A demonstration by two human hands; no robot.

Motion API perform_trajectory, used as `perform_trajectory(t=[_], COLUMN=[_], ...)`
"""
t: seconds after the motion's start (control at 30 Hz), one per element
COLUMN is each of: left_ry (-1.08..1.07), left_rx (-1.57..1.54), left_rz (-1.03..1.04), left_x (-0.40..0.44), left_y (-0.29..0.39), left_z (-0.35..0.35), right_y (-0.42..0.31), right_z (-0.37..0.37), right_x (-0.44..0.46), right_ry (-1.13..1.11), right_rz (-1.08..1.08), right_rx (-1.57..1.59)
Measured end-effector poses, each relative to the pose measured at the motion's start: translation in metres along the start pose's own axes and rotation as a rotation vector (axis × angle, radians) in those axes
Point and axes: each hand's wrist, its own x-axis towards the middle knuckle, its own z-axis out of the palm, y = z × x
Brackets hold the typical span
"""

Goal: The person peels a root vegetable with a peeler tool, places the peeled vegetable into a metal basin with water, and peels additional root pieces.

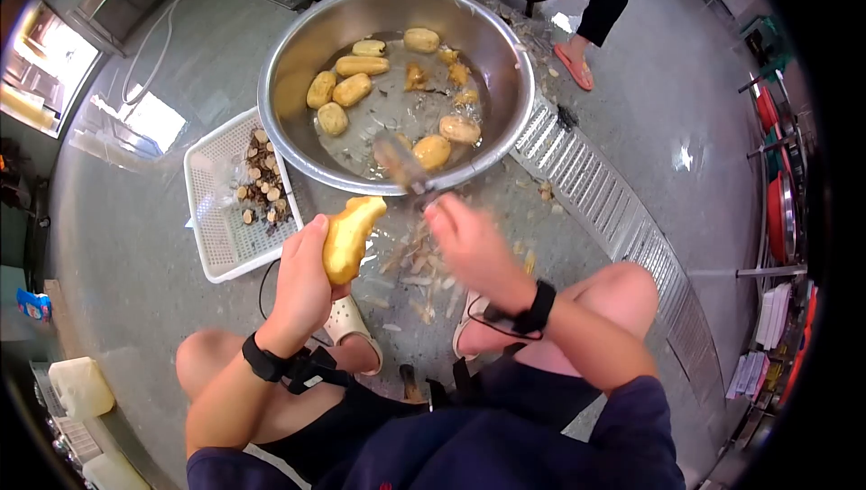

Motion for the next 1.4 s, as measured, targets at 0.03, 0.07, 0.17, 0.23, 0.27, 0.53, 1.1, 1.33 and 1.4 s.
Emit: perform_trajectory(t=[0.03, 0.07, 0.17, 0.23, 0.27, 0.53, 1.1, 1.33, 1.4], left_ry=[0.023, 0.023, -0.009, -0.058, -0.106, -0.311, -0.200, -0.202, -0.234], left_rx=[-0.002, -0.016, -0.026, -0.041, -0.051, 0.134, 0.445, 0.408, 0.325], left_rz=[0.001, 0.006, 0.012, 0.016, 0.013, -0.069, 0.081, -0.046, -0.060], left_x=[0.000, -0.001, -0.001, -0.001, -0.001, -0.005, -0.009, -0.011, -0.011], left_y=[0.001, -0.002, -0.002, 0.000, 0.004, 0.011, 0.007, 0.015, 0.010], left_z=[0.001, 0.001, -0.003, -0.006, -0.004, 0.002, 0.004, 0.009, 0.004], right_y=[-0.015, -0.012, 0.009, 0.019, 0.013, -0.022, 0.013, -0.004, 0.022], right_z=[0.005, 0.013, 0.022, -0.002, -0.005, -0.002, -0.016, 0.005, -0.014], right_x=[-0.009, -0.015, -0.013, 0.008, 0.007, -0.022, 0.002, -0.017, 0.001], right_ry=[-0.057, -0.052, 0.006, 0.068, 0.063, -0.104, 0.030, -0.038, 0.024], right_rz=[-0.034, -0.122, -0.196, -0.013, -0.040, -0.317, -0.083, -0.321, -0.140], right_rx=[0.035, 0.023, -0.001, -0.038, -0.022, -0.098, -0.174, -0.105, -0.129])
